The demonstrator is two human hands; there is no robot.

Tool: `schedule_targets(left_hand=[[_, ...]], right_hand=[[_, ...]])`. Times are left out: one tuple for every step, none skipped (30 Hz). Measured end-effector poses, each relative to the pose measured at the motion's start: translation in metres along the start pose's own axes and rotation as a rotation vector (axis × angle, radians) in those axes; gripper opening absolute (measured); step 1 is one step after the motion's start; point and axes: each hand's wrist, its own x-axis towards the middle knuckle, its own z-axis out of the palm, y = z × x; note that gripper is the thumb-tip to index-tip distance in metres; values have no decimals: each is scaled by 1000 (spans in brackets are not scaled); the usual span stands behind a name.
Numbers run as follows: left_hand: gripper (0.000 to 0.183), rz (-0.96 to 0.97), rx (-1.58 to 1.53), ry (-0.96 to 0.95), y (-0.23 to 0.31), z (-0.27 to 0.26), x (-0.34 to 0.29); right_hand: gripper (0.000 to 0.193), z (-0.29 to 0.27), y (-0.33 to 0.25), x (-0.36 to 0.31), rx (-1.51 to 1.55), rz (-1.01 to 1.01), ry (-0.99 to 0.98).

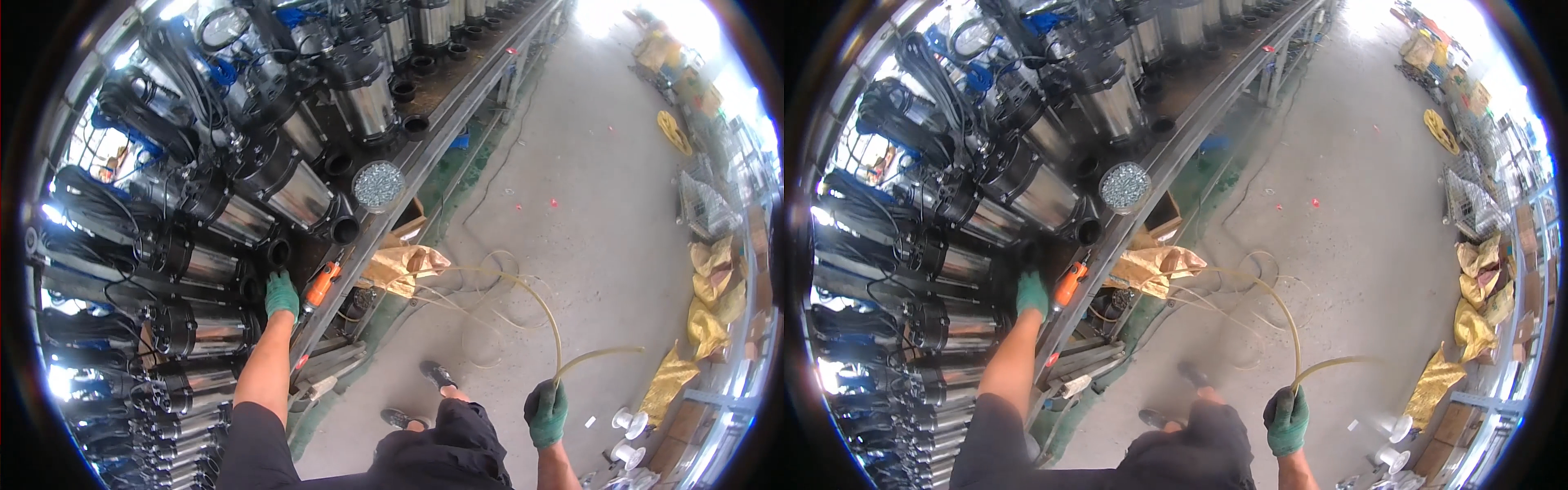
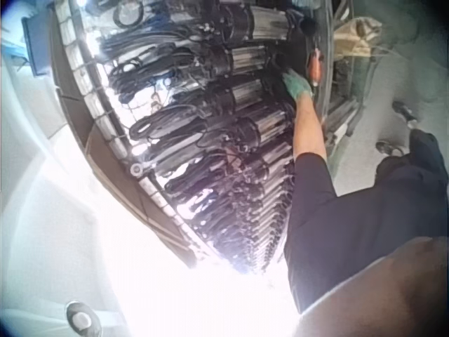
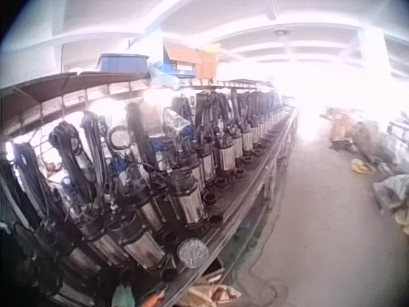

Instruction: The person wires submersible pumps by threading electrical cables through a metal fitting, securing a connector, and checking the assembly.

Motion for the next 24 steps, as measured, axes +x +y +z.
schedule_targets(left_hand=[[51, 40, 51, -3, -2, 2, 1], [52, 10, 55, -68, -8, 2, -1], [51, -8, 60, -83, -23, 9, -4], [51, -7, 27, -95, -18, 9, -6], [52, -7, -4, -111, -17, 8, -9], [53, 18, -5, -108, -19, 8, -13], [54, 50, -9, -103, -17, 6, -15], [56, 56, -22, -121, -17, 6, -18], [58, 59, -76, -174, 2, -13, -17], [59, 95, -83, -149, 6, -2, -13], [60, 125, -84, -119, -2, 4, -11], [60, 148, -105, -140, 3, 3, -7], [61, 178, -124, -168, 6, 2, -1], [61, 229, -88, -124, -60, 18, 1], [61, 194, -318, -130, -44, 13, 1], [61, 202, -286, -104, -41, 4, 0], [62, 287, -256, -95, -47, -5, 2], [63, 295, -232, -68, -61, -4, 7], [63, 317, -178, -47, -71, 0, 13], [62, 306, -149, -78, -45, -7, 14], [62, 333, -135, -81, -47, -13, 15], [58, 344, -156, -62, -39, -20, 10], [55, 352, -178, -41, -33, -29, 5], [52, 387, -119, 32, -42, -41, 5]], right_hand=[[39, -4, 6, 0, -31, -30, -33], [39, -6, 11, -1, -62, -60, -64], [39, -7, 13, -2, -53, -59, -53], [38, -9, 13, -5, -80, -53, -81], [37, -10, 12, -9, -107, -45, -111], [36, -9, 10, -13, -66, -39, -129], [35, -10, 7, -18, -103, -30, -124], [32, -11, 5, -24, -100, -28, -132], [28, -14, 4, -27, -94, -31, -128], [27, -18, 7, -30, -123, -18, -112], [27, -21, 14, -31, -144, -3, -104], [26, -19, 18, -37, -33, 6, -99], [25, -20, 17, -37, -185, -56, -100], [25, -14, 2, -40, -325, -120, -160], [28, -14, 0, -41, -368, -111, -161], [31, -13, -3, -47, -309, -26, -194], [36, -12, -7, -52, -219, 86, -226], [42, -12, -11, -55, -150, 170, -273], [42, -10, -2, -57, -133, 183, -232], [43, -13, 13, -58, -177, 63, -216], [45, -15, 22, -62, -224, -63, -229], [45, -18, 20, -71, -211, -54, -189], [46, -22, 13, -80, -259, -20, -175], [47, -25, 9, -88, -307, 10, -174]])
